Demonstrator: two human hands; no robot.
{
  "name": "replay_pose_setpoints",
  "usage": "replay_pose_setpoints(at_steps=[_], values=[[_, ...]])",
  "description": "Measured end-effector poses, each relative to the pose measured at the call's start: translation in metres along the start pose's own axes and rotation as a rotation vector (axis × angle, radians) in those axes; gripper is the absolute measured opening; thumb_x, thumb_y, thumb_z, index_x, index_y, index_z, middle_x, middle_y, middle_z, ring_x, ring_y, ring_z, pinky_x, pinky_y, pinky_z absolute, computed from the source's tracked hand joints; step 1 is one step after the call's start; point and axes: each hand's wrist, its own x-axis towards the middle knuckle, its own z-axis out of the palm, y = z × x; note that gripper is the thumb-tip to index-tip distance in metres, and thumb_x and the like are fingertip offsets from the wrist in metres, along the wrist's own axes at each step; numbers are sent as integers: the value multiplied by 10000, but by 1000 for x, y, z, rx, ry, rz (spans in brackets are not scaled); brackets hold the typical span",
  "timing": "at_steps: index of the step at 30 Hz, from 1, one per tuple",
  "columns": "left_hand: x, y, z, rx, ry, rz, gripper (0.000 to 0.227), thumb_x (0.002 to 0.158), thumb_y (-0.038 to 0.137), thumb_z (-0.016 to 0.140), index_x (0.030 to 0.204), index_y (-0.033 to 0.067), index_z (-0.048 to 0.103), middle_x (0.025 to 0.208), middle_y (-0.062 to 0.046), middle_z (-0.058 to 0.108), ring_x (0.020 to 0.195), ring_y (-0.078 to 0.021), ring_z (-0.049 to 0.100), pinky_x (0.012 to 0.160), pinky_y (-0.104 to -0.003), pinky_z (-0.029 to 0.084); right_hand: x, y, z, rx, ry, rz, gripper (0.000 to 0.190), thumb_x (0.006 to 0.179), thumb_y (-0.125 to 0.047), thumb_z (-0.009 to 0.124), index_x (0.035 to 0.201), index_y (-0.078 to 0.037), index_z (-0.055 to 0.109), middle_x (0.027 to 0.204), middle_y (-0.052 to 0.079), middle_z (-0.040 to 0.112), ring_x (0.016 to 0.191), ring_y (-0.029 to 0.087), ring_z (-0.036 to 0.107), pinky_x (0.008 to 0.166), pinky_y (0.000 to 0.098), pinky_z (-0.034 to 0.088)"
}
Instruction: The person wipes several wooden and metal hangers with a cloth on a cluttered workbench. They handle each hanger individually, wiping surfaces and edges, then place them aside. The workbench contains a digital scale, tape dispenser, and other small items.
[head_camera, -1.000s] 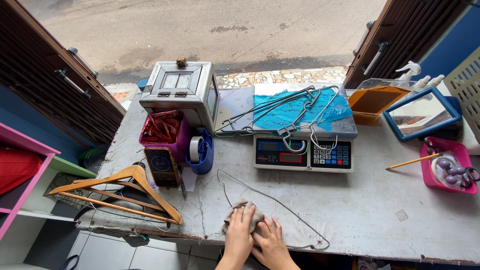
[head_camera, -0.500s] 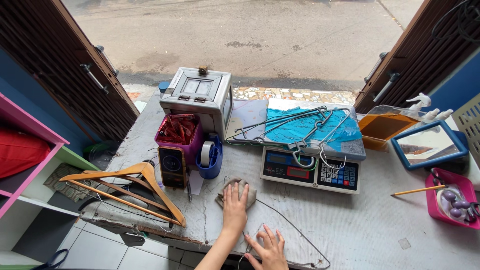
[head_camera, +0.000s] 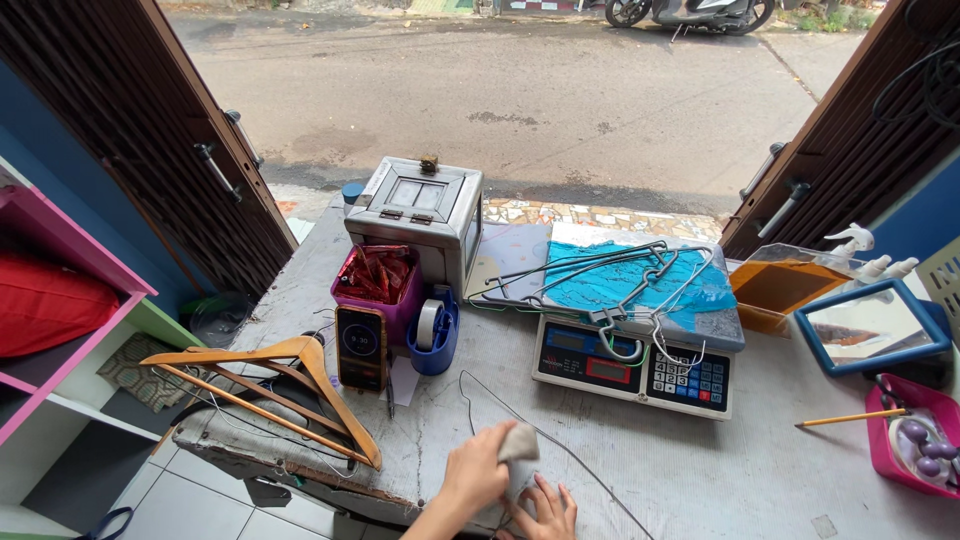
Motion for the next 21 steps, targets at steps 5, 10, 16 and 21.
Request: replay_pose_setpoints(at_steps=[5, 10, 16, 21], values=[[61, 2, -33, 83, 469, 289, 826, 672, 14, 646, 1467, 181, 503, 1336, -176, 584, 1226, -418, 554, 1035, -517, 446, 11, -9, 4, -57, -147, 302, 337, 890, -448, 574, 1097, -463, 840, 975, -13, 659, 1255, 236, 605, 1108, 683, 276], [77, 2, 10, 235, 316, 201, 708, 623, 153, 830, 1288, 169, 585, 1200, -157, 524, 1164, -376, 465, 1023, -530, 335, 14, -14, 6, -115, 151, 108, 283, 832, -421, 627, 1028, -443, 830, 863, -27, 628, 1107, 207, 642, 1014, 645, 354], [83, -3, 37, 225, 366, 212, 543, 617, 166, 823, 1121, 137, 624, 1156, -143, 535, 1089, -359, 494, 907, -499, 392, 7, -11, 6, -90, 105, 113, 299, 767, -427, 666, 1011, -427, 839, 861, -16, 629, 1130, 211, 654, 978, 650, 398], [62, 25, 56, 72, 154, 280, 508, 645, 147, 758, 1129, 102, 607, 1119, -159, 526, 1057, -368, 506, 858, -487, 420, 17, -6, 6, -142, 195, 93, 310, 804, -469, 634, 1049, -426, 819, 981, -4, 636, 1182, 230, 622, 1012, 654, 355]])
